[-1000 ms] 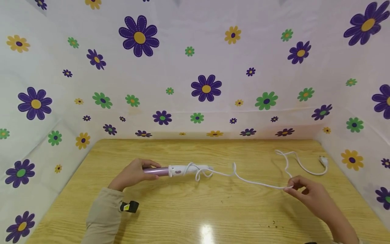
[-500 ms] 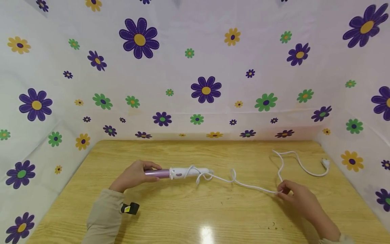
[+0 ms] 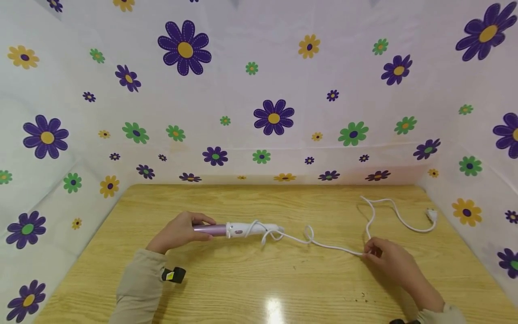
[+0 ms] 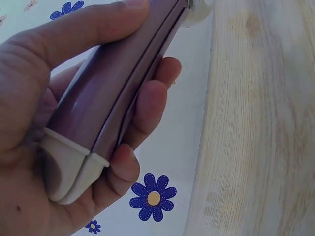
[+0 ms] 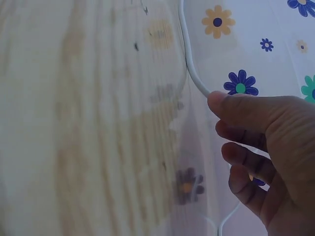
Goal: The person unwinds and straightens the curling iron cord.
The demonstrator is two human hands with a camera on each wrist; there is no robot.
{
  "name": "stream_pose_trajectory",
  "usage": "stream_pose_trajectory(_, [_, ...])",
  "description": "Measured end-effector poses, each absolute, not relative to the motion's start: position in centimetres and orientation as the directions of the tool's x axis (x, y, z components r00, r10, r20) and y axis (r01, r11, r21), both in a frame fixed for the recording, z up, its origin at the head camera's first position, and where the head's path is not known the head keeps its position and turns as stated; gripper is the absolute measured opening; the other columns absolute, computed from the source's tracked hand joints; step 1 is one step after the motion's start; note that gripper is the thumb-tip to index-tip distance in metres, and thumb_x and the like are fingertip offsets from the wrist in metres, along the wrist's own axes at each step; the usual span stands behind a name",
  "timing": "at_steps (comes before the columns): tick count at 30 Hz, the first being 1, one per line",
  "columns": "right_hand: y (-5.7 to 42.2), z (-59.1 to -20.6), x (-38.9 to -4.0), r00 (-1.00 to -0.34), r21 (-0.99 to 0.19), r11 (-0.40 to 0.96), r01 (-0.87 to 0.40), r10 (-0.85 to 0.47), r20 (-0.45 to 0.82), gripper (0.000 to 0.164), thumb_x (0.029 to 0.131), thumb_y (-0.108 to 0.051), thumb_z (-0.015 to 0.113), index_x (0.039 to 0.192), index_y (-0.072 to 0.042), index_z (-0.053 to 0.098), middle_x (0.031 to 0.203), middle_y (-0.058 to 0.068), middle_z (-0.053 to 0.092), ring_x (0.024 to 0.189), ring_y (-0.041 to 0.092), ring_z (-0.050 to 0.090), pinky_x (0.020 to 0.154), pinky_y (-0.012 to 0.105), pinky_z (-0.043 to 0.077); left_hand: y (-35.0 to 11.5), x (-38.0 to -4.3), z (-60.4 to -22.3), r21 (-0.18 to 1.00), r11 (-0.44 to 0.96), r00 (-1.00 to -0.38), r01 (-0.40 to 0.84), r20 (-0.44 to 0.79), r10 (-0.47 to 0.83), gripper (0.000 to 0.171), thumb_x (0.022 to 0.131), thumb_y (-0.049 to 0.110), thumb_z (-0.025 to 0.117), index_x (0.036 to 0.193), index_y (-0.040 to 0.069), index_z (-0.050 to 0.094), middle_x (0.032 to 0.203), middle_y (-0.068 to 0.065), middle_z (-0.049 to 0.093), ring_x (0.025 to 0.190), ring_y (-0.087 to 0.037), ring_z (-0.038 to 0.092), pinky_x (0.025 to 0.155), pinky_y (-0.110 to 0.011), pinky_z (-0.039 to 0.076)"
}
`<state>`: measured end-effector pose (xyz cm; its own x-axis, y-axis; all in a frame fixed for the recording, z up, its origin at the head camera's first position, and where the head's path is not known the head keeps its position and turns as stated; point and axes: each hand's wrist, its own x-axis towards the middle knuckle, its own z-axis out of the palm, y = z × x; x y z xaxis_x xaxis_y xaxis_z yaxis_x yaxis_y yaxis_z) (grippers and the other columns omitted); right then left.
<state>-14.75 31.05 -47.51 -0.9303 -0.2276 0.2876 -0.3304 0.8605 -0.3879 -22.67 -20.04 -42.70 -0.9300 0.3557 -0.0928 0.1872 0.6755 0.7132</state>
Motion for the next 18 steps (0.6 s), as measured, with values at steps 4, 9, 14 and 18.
stream_pose_trajectory(4, [31.1,-47.2,-14.8,-0.936,-0.453,0.825,-0.337,-0.24,0.259,0.013,0.082,-0.011,0.075,0.085,-0.018,0.064,0.071,-0.019,0.055,0.065,-0.009,0.046,0.055,0.021,0.041,-20.0,-22.7,-42.7,0.719,0.673,-0.931,0.174,-0.102,0.351,0.031,0.078,0.023,0.081,0.108,0.019,0.073,0.098,-0.005,0.07,0.079,-0.015,0.06,0.068,-0.028,0.047])
stream_pose_trajectory(9, [31.2,-46.0,-14.5,-0.946,-0.546,0.774,-0.322,-0.245,0.211,0.008,0.087,-0.012,0.07,0.094,-0.01,0.066,0.072,-0.014,0.061,0.066,-0.006,0.05,0.056,0.022,0.043,-20.0,-22.7,-42.8,0.72,0.672,-0.932,0.174,-0.1,0.349,0.031,0.077,0.023,0.081,0.107,0.019,0.073,0.097,-0.004,0.07,0.079,-0.015,0.06,0.068,-0.028,0.047])
stream_pose_trajectory(14, [30.9,-43.6,-14.5,-0.953,-0.613,0.73,-0.302,-0.215,0.214,0.015,0.091,-0.01,0.065,0.105,-0.004,0.064,0.076,-0.009,0.061,0.064,0.003,0.051,0.055,0.023,0.042,-20.0,-22.8,-42.8,0.712,0.678,-0.931,0.18,-0.099,0.351,0.032,0.077,0.024,0.081,0.108,0.019,0.073,0.098,-0.004,0.071,0.079,-0.015,0.06,0.069,-0.029,0.047])
stream_pose_trajectory(18, [29.4,-41.5,-14.7,-0.958,-0.63,0.722,-0.286,-0.207,0.198,0.023,0.094,-0.014,0.061,0.114,-0.003,0.06,0.084,-0.011,0.06,0.069,0.004,0.054,0.058,0.024,0.045,-20.0,-22.8,-42.9,0.711,0.679,-0.931,0.18,-0.1,0.352,0.032,0.077,0.024,0.081,0.108,0.019,0.073,0.098,-0.005,0.071,0.079,-0.015,0.06,0.069,-0.029,0.047])
